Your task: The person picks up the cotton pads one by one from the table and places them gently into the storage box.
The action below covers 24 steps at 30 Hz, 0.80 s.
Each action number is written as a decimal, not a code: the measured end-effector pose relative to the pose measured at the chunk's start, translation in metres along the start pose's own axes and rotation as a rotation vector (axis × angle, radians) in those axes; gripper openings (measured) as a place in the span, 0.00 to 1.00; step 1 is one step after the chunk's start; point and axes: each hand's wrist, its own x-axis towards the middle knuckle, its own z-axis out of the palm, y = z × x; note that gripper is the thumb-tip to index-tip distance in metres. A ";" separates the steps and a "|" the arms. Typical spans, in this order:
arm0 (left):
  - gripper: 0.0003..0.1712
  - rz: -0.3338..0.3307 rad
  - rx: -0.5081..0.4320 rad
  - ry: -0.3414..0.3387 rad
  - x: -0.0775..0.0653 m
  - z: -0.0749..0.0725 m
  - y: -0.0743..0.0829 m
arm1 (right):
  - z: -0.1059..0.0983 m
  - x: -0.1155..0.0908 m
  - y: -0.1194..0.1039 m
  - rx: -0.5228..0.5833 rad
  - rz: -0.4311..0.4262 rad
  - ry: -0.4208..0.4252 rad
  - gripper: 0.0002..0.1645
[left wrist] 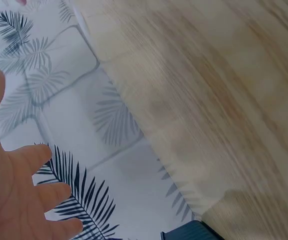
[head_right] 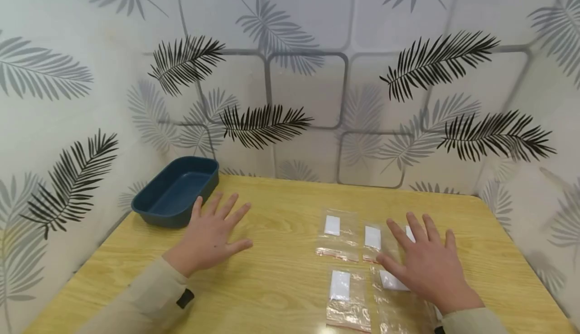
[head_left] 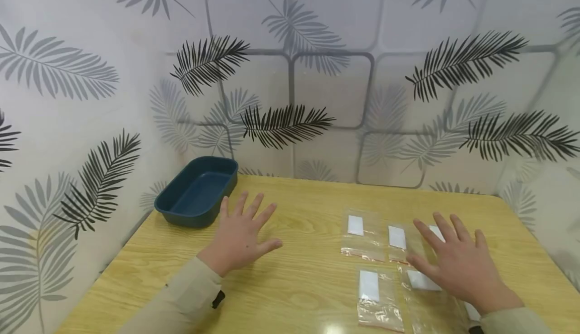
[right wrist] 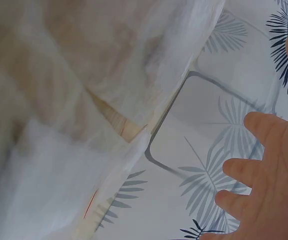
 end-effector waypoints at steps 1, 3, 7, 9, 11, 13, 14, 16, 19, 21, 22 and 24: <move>0.51 -0.005 0.003 0.003 0.000 0.000 -0.002 | 0.000 0.000 0.000 0.002 0.001 0.000 0.50; 0.51 -0.013 0.010 0.015 -0.001 0.000 -0.007 | 0.001 -0.001 0.000 0.007 0.006 -0.004 0.50; 0.51 -0.036 0.002 0.029 -0.003 0.002 -0.019 | 0.002 -0.002 0.000 0.021 0.018 -0.024 0.50; 0.51 -0.050 -0.006 0.031 -0.004 0.002 -0.025 | 0.003 -0.002 0.000 0.032 0.025 -0.037 0.50; 0.51 -0.065 -0.008 0.032 -0.004 0.002 -0.031 | 0.003 -0.003 0.000 0.036 0.027 -0.044 0.50; 0.50 -0.078 -0.006 0.032 -0.005 0.003 -0.037 | 0.003 -0.003 0.000 0.040 0.027 -0.046 0.50; 0.50 -0.085 -0.011 0.031 -0.006 0.003 -0.041 | 0.003 -0.004 0.001 0.039 0.025 -0.043 0.50; 0.49 -0.104 -0.021 0.027 -0.007 0.004 -0.049 | 0.004 -0.004 0.001 0.037 0.021 -0.033 0.50; 0.48 -0.135 -0.042 0.010 -0.009 0.005 -0.061 | 0.005 -0.005 0.002 0.030 0.016 -0.021 0.50; 0.49 -0.158 -0.059 0.001 -0.010 0.005 -0.069 | 0.005 -0.005 0.003 0.030 0.017 -0.018 0.49; 0.49 -0.170 -0.067 -0.002 -0.011 0.005 -0.073 | 0.005 -0.005 0.003 0.029 0.017 -0.017 0.49; 0.50 -0.193 -0.082 -0.010 -0.012 0.002 -0.080 | 0.005 -0.004 0.005 0.029 0.016 -0.014 0.49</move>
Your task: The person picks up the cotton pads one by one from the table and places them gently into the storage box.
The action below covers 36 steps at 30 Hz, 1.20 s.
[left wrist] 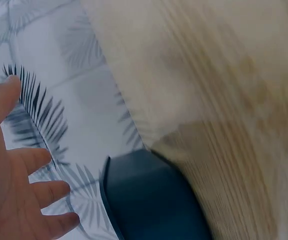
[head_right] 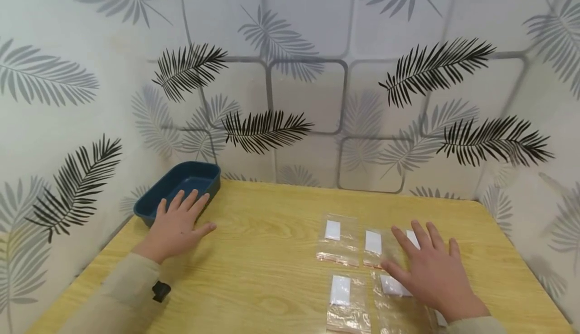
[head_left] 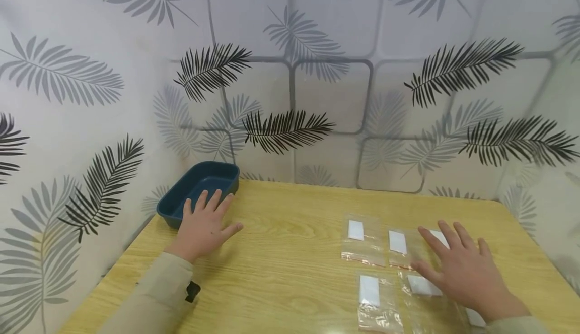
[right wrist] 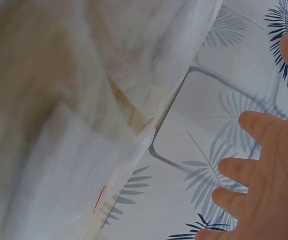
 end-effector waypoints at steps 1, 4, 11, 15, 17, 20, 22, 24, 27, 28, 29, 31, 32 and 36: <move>0.50 -0.011 -0.011 -0.002 0.000 -0.001 -0.004 | 0.000 0.000 0.001 0.003 0.001 0.000 0.49; 0.51 -0.042 -0.025 -0.018 0.000 -0.004 -0.014 | 0.000 -0.001 0.003 0.007 -0.002 0.000 0.49; 0.51 -0.108 -0.055 -0.087 -0.003 -0.004 -0.041 | -0.001 -0.002 0.003 0.023 -0.002 -0.005 0.49; 0.49 -0.131 -0.069 -0.106 -0.005 0.001 -0.052 | 0.000 -0.002 0.004 0.026 0.002 -0.009 0.48; 0.48 -0.141 -0.076 -0.124 -0.006 0.003 -0.055 | 0.001 -0.003 0.005 0.027 0.005 -0.014 0.48; 0.44 -0.152 -0.072 -0.164 -0.007 0.007 -0.056 | 0.002 -0.004 0.006 0.027 0.008 -0.022 0.48; 0.42 -0.153 -0.057 -0.182 -0.008 0.008 -0.055 | 0.001 -0.005 0.006 0.029 0.009 -0.030 0.48; 0.39 -0.150 -0.039 -0.189 -0.009 0.009 -0.054 | 0.001 -0.005 0.005 0.032 0.010 -0.038 0.48; 0.34 -0.134 -0.009 -0.181 -0.010 0.009 -0.052 | 0.000 -0.005 0.005 0.038 0.014 -0.042 0.48; 0.33 -0.127 -0.001 -0.178 -0.010 0.009 -0.052 | 0.000 -0.005 0.005 0.040 0.015 -0.042 0.48; 0.31 -0.121 0.010 -0.178 -0.010 0.009 -0.051 | -0.001 -0.006 0.004 0.040 0.015 -0.041 0.48; 0.28 -0.102 0.030 -0.178 -0.010 0.009 -0.051 | -0.001 -0.006 0.004 0.044 0.015 -0.041 0.48; 0.26 -0.094 0.038 -0.181 -0.009 0.010 -0.051 | -0.001 -0.006 0.003 0.046 0.015 -0.043 0.48; 0.17 -0.056 0.072 -0.189 -0.007 0.009 -0.049 | -0.002 -0.006 0.002 0.050 0.016 -0.050 0.49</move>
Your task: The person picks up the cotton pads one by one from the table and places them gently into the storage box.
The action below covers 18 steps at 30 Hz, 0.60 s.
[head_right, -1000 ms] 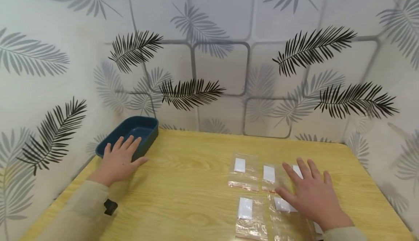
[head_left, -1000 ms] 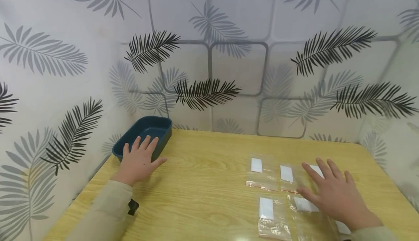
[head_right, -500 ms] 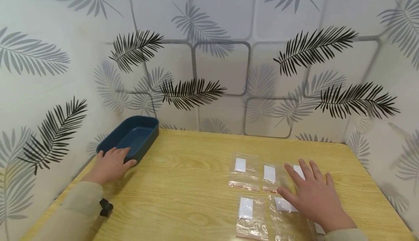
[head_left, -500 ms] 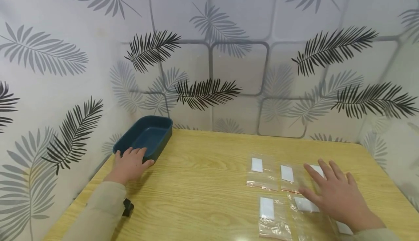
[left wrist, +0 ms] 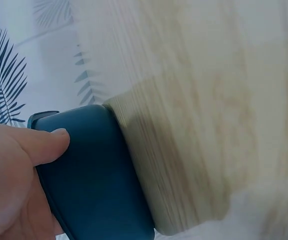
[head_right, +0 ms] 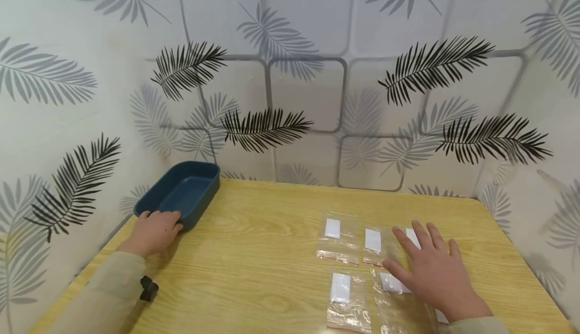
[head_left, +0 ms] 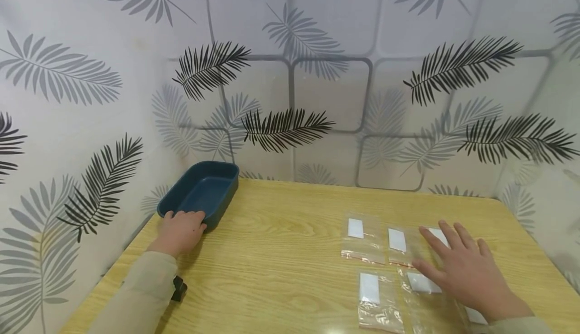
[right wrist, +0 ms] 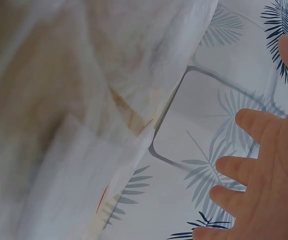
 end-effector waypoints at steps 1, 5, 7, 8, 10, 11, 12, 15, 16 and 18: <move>0.15 0.008 0.009 -0.001 0.000 0.000 0.001 | 0.000 0.000 -0.001 -0.001 0.000 -0.001 0.49; 0.11 0.026 0.029 -0.005 0.001 -0.001 0.005 | 0.000 0.001 -0.002 -0.006 -0.002 0.002 0.49; 0.10 0.032 0.032 -0.009 0.001 0.000 0.008 | -0.001 0.001 -0.003 -0.006 -0.007 0.008 0.48; 0.11 0.037 0.028 -0.010 0.001 0.001 0.009 | -0.001 0.001 -0.003 -0.006 -0.010 0.013 0.48; 0.12 0.060 0.004 -0.016 0.001 0.003 0.013 | -0.001 0.001 -0.003 -0.005 -0.017 0.024 0.48; 0.12 0.080 -0.007 -0.015 0.001 0.004 0.015 | -0.001 0.001 -0.004 -0.004 -0.019 0.028 0.48; 0.12 0.101 -0.019 -0.012 0.001 0.004 0.017 | -0.002 0.001 -0.004 -0.001 -0.023 0.033 0.48; 0.11 0.170 -0.049 0.008 0.000 0.006 0.026 | -0.003 0.000 -0.006 0.002 -0.031 0.046 0.47; 0.09 0.189 -0.046 0.016 0.000 0.007 0.029 | -0.003 0.000 -0.006 0.002 -0.033 0.048 0.47; 0.06 0.209 -0.055 0.025 -0.002 0.006 0.038 | -0.004 0.000 -0.007 0.001 -0.036 0.051 0.47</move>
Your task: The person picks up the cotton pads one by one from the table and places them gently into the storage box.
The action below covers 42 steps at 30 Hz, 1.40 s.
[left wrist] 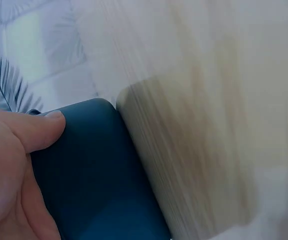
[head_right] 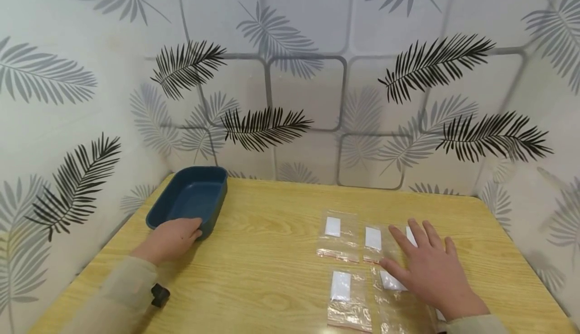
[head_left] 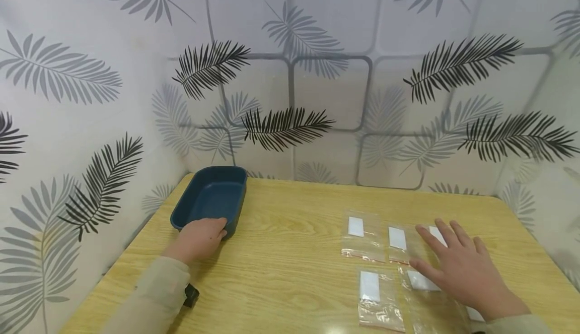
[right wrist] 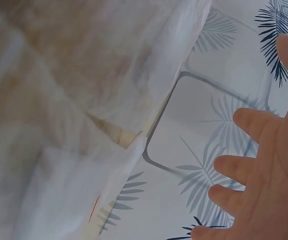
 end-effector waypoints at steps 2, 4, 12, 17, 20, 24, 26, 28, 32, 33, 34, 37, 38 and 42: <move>0.04 0.010 -0.002 0.005 0.000 0.000 0.009 | 0.000 0.001 -0.001 -0.005 -0.003 0.003 0.47; 0.06 0.021 -0.001 0.011 0.000 0.001 0.018 | -0.001 0.001 -0.002 -0.004 -0.003 -0.002 0.47; 0.05 0.079 -0.009 0.001 0.001 0.001 0.051 | -0.001 0.002 -0.008 0.001 -0.005 -0.009 0.48; 0.06 0.130 -0.009 -0.007 0.001 0.002 0.071 | -0.003 0.002 -0.012 0.012 -0.005 -0.012 0.47; 0.08 0.184 0.002 0.006 0.001 0.002 0.084 | -0.004 0.002 -0.014 0.017 0.000 -0.015 0.47; 0.09 0.244 0.023 0.024 0.001 0.002 0.101 | -0.004 0.003 -0.017 0.028 0.000 -0.018 0.47; 0.10 0.261 0.022 0.024 0.001 0.003 0.110 | -0.004 0.004 -0.017 0.031 -0.005 -0.016 0.47; 0.10 0.266 0.022 0.019 0.002 0.004 0.119 | -0.003 0.004 -0.018 0.030 -0.015 -0.008 0.47; 0.10 0.256 0.021 0.004 0.003 0.005 0.138 | -0.003 0.004 -0.020 0.028 -0.035 0.006 0.46; 0.09 0.256 0.021 0.002 0.003 0.005 0.143 | -0.004 0.005 -0.021 0.028 -0.037 0.007 0.46; 0.10 0.256 0.018 -0.002 0.003 0.005 0.148 | -0.004 0.005 -0.022 0.030 -0.039 0.006 0.46; 0.09 0.268 0.015 -0.006 0.003 0.005 0.161 | -0.005 0.005 -0.025 0.031 -0.046 0.013 0.46; 0.09 0.273 0.014 -0.010 0.002 0.005 0.166 | -0.005 0.005 -0.026 0.030 -0.048 0.014 0.46; 0.09 0.292 0.003 -0.040 0.001 0.008 0.183 | -0.006 0.006 -0.030 0.033 -0.055 0.023 0.45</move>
